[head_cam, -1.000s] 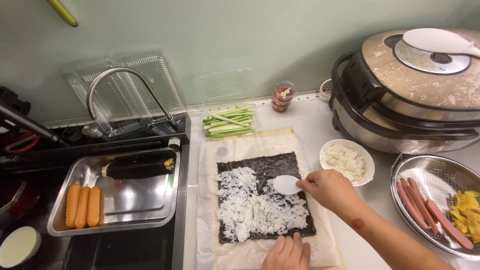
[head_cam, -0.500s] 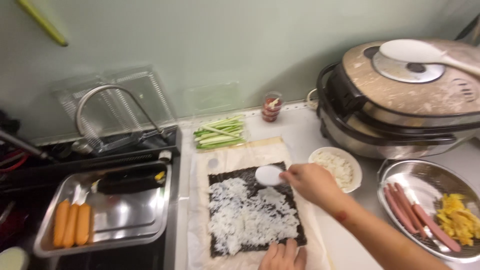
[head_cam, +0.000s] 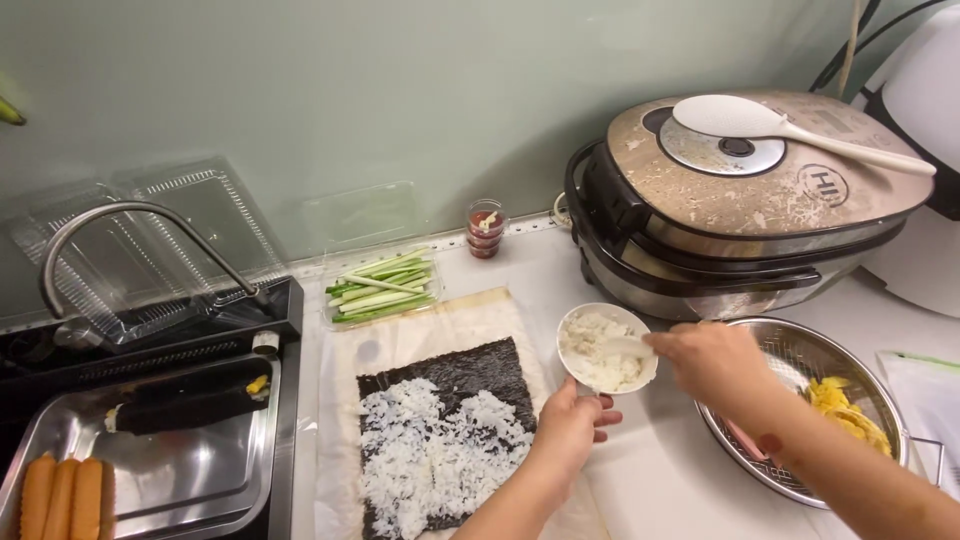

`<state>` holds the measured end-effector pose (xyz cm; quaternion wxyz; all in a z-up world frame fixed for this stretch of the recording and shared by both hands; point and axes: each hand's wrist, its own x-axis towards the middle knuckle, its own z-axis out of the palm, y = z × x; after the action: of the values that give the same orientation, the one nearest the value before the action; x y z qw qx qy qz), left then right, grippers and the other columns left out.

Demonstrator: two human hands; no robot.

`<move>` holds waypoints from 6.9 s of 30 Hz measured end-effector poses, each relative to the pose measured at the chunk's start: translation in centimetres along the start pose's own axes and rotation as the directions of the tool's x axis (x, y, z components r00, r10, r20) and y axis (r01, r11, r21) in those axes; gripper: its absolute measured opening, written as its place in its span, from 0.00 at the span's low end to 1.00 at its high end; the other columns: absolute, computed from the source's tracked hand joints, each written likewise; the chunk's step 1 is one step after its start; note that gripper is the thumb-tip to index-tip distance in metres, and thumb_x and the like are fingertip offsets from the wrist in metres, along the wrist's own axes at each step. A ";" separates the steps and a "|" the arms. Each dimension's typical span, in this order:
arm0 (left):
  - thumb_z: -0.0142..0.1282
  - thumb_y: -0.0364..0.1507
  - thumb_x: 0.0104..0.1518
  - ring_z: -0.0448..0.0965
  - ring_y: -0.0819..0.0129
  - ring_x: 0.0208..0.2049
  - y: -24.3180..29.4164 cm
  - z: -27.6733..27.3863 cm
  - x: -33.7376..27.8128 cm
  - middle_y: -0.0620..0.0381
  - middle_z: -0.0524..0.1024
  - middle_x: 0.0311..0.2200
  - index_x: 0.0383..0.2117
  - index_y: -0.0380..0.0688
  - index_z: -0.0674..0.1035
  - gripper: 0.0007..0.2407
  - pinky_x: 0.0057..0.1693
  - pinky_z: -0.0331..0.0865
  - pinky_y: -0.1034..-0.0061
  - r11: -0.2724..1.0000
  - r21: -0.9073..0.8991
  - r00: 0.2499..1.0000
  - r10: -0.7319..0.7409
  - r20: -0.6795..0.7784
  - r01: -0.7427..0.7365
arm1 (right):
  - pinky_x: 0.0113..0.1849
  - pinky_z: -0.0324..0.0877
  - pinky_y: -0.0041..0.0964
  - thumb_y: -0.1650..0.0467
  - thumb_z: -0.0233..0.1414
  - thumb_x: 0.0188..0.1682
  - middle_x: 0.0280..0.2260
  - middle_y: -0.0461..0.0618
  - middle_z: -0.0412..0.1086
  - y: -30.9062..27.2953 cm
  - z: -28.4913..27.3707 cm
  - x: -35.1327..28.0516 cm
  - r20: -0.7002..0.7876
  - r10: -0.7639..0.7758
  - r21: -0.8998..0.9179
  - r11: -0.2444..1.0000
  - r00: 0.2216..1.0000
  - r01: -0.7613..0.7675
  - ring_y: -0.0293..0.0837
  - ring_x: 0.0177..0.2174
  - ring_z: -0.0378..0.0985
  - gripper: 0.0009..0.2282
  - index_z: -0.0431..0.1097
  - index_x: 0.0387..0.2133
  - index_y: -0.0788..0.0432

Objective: Making sushi rolls by spreading rice on seaweed and adding ingredients like cucumbers and sausages.

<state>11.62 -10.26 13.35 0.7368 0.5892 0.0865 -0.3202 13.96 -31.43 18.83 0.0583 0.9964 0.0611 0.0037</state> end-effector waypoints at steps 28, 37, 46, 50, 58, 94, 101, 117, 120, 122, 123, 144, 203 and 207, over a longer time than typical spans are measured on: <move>0.73 0.39 0.40 0.74 0.62 0.48 8.5 -22.0 1.8 0.60 0.76 0.35 0.23 0.57 0.86 0.08 0.55 0.64 0.64 0.251 0.968 0.856 0.499 -0.140 0.011 | 0.33 0.74 0.34 0.63 0.54 0.50 0.24 0.47 0.79 -14.2 1.7 2.8 0.345 0.074 0.746 0.584 0.936 -0.321 0.40 0.25 0.78 0.14 0.78 0.47 0.53; 0.77 0.39 0.32 0.74 0.62 0.49 8.4 -23.4 4.1 0.61 0.77 0.35 0.19 0.58 0.86 0.10 0.55 0.63 0.67 0.248 0.968 0.912 0.406 -0.067 -0.039 | 0.35 0.75 0.42 0.56 0.52 0.49 0.30 0.46 0.80 -20.5 -4.0 2.7 0.186 0.222 0.442 0.851 0.957 -0.284 0.48 0.32 0.84 0.12 0.77 0.39 0.45; 0.77 0.39 0.32 0.74 0.63 0.49 8.8 -23.7 4.4 0.62 0.78 0.36 0.17 0.59 0.85 0.10 0.54 0.62 0.66 0.238 0.970 0.928 0.372 -0.037 -0.057 | 0.40 0.77 0.40 0.50 0.55 0.45 0.31 0.44 0.81 -20.5 0.2 5.1 0.503 0.292 0.302 0.823 0.814 -0.482 0.44 0.34 0.84 0.18 0.83 0.37 0.44; 0.77 0.40 0.33 0.73 0.64 0.50 9.2 -23.9 4.5 0.63 0.78 0.36 0.17 0.59 0.85 0.10 0.55 0.60 0.66 0.229 0.972 0.941 0.337 -0.029 -0.052 | 0.41 0.76 0.42 0.50 0.55 0.46 0.31 0.50 0.82 -18.1 1.7 4.2 0.442 0.385 0.331 0.769 0.810 -0.547 0.47 0.34 0.84 0.21 0.84 0.35 0.52; 0.77 0.40 0.32 0.79 0.67 0.43 9.6 -24.7 5.0 0.64 0.82 0.30 0.18 0.60 0.85 0.11 0.55 0.62 0.68 0.262 0.962 0.956 0.294 -0.008 -0.073 | 0.41 0.76 0.43 0.49 0.53 0.44 0.32 0.48 0.82 -23.1 -2.8 4.6 0.456 0.317 0.332 0.806 0.832 -0.489 0.46 0.35 0.85 0.20 0.83 0.36 0.46; 0.75 0.40 0.35 0.82 0.73 0.33 10.3 -24.2 4.1 0.66 0.84 0.24 0.19 0.58 0.86 0.09 0.55 0.63 0.69 0.264 0.961 0.960 0.280 0.005 -0.082 | 0.40 0.74 0.41 0.52 0.53 0.46 0.30 0.46 0.81 -16.6 -0.1 -1.5 0.537 0.228 0.372 0.801 0.812 -0.470 0.47 0.35 0.83 0.18 0.83 0.32 0.48; 0.76 0.39 0.36 0.82 0.71 0.35 10.6 -24.7 7.1 0.63 0.84 0.32 0.34 0.56 0.86 0.17 0.49 0.72 0.72 0.430 0.900 0.987 0.161 0.005 -0.074 | 0.38 0.75 0.44 0.59 0.50 0.51 0.30 0.48 0.80 -5.7 -5.0 -3.4 0.134 0.453 0.383 0.796 0.881 -0.468 0.48 0.33 0.82 0.12 0.75 0.45 0.41; 0.46 0.24 0.61 0.82 0.71 0.28 1.6 -5.2 9.0 0.53 0.83 0.28 0.39 0.34 0.84 0.11 0.38 0.76 0.74 0.904 0.384 0.980 0.148 0.132 -0.188 | 0.38 0.73 0.46 0.64 0.52 0.50 0.32 0.49 0.79 -4.2 1.8 0.4 0.112 0.236 0.199 0.946 0.965 -0.255 0.51 0.37 0.81 0.09 0.77 0.40 0.45; 0.48 0.21 0.57 0.83 0.71 0.28 3.1 -4.9 7.8 0.52 0.84 0.28 0.36 0.34 0.85 0.11 0.38 0.76 0.76 0.912 0.379 0.986 0.121 0.117 -0.157 | 0.37 0.72 0.43 0.64 0.57 0.46 0.31 0.51 0.80 -3.1 3.2 1.0 0.145 0.265 0.489 0.818 0.953 -0.302 0.49 0.32 0.81 0.10 0.81 0.38 0.48; 0.48 0.20 0.57 0.83 0.71 0.28 3.3 -5.1 7.9 0.53 0.84 0.28 0.36 0.34 0.85 0.11 0.38 0.77 0.76 0.923 0.361 0.988 0.101 0.113 -0.136 | 0.34 0.71 0.39 0.64 0.57 0.46 0.29 0.51 0.79 -0.4 7.1 2.1 0.235 0.251 0.606 0.717 0.939 -0.344 0.45 0.29 0.79 0.11 0.82 0.39 0.52; 0.48 0.20 0.57 0.83 0.71 0.28 3.4 -5.5 7.7 0.53 0.84 0.28 0.36 0.34 0.85 0.11 0.38 0.77 0.76 0.931 0.346 0.990 0.080 0.115 -0.115 | 0.31 0.70 0.35 0.65 0.58 0.46 0.27 0.51 0.79 0.6 9.1 2.7 0.322 0.227 0.701 0.595 0.919 -0.393 0.41 0.26 0.77 0.12 0.83 0.40 0.56; 0.71 0.38 0.41 0.81 0.67 0.39 8.7 -18.2 7.4 0.62 0.83 0.28 0.20 0.57 0.86 0.07 0.56 0.63 0.68 0.255 0.964 0.940 0.341 -0.021 -0.071 | 0.31 0.75 0.48 0.60 0.48 0.52 0.31 0.51 0.79 -16.5 2.2 2.3 -0.069 0.164 0.375 0.918 0.984 -0.126 0.52 0.29 0.83 0.13 0.74 0.43 0.51; 0.73 0.40 0.37 0.82 0.68 0.40 9.5 -18.2 9.1 0.65 0.84 0.30 0.20 0.59 0.85 0.08 0.58 0.61 0.69 0.242 0.970 0.978 0.202 -0.056 0.006 | 0.38 0.73 0.46 0.58 0.52 0.49 0.26 0.58 0.79 -18.5 1.2 3.3 0.387 0.326 0.536 0.681 0.862 -0.499 0.54 0.29 0.81 0.16 0.82 0.30 0.55; 0.74 0.40 0.38 0.81 0.67 0.40 10.3 -17.7 8.5 0.64 0.84 0.30 0.20 0.58 0.85 0.09 0.59 0.59 0.68 0.250 0.968 0.981 0.177 -0.073 0.027 | 0.37 0.74 0.50 0.59 0.49 0.50 0.28 0.60 0.78 -17.3 2.8 1.5 0.223 0.385 0.584 0.683 0.896 -0.439 0.58 0.30 0.81 0.17 0.80 0.32 0.58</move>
<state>28.56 4.02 12.25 0.2278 0.9439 -0.0940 -0.2200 13.38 -14.55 14.04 -0.2724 0.9462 -0.1690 -0.0443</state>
